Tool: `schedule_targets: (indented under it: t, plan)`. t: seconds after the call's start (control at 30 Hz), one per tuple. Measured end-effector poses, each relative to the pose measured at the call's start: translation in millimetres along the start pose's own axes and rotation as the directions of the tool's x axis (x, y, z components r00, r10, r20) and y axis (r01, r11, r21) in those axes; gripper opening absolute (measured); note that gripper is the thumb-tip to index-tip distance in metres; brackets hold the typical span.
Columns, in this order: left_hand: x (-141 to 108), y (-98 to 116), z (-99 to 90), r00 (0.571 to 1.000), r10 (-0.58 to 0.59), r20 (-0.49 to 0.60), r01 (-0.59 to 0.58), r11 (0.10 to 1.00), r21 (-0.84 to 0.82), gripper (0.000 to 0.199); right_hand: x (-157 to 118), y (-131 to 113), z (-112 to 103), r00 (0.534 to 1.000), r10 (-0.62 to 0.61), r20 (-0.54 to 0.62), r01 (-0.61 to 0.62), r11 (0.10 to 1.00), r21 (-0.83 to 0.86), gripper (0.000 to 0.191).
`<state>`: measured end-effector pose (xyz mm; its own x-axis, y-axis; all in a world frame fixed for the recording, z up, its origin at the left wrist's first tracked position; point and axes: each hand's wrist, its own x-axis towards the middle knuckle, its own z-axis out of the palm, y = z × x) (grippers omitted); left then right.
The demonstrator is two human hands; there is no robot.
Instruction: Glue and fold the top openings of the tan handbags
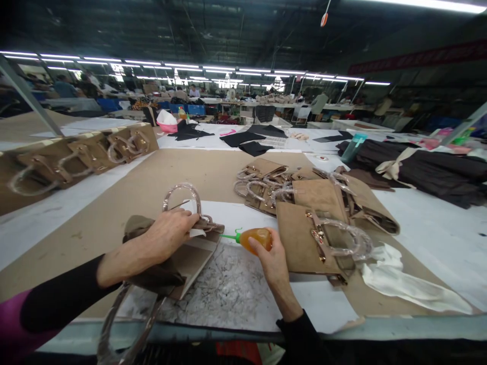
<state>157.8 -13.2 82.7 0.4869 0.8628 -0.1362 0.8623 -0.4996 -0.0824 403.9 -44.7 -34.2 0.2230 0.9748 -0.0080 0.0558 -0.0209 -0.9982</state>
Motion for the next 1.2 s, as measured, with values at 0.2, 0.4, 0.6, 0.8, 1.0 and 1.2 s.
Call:
schedule_targets:
  t: [0.2,0.4,0.6,0.8,1.0,1.2]
  plan:
    - [-1,-10,5.2,0.999,0.048,-0.007,-0.048,0.999,-0.023,0.019,16,7,6,0.999,-0.040,-0.023,0.038,0.997,-0.067,0.047]
    - [1,-19,21.0,0.989,0.111,-0.103,-0.114,0.993,-0.024,0.017,22,14,8,1.000,-0.027,0.012,0.028,0.997,-0.071,0.047]
    - [-2,-11,9.3,0.997,0.069,-0.025,-0.070,0.997,-0.028,0.019,19,18,5,0.999,0.011,0.044,-0.009,0.999,-0.044,0.045]
    - [-5,-7,3.6,0.998,0.042,0.038,-0.040,0.997,-0.065,0.020,16,18,0,0.991,0.064,0.117,-0.066,0.998,0.017,0.040]
    - [-6,-10,7.9,0.998,0.062,0.004,-0.062,0.995,-0.078,0.020,15,23,-3,0.983,0.099,0.154,-0.108,0.993,0.050,0.037]
    - [-6,-6,-1.0,0.998,0.039,0.044,-0.035,0.997,-0.070,0.020,8,22,-1,0.976,0.121,0.182,-0.136,0.988,0.074,0.035]
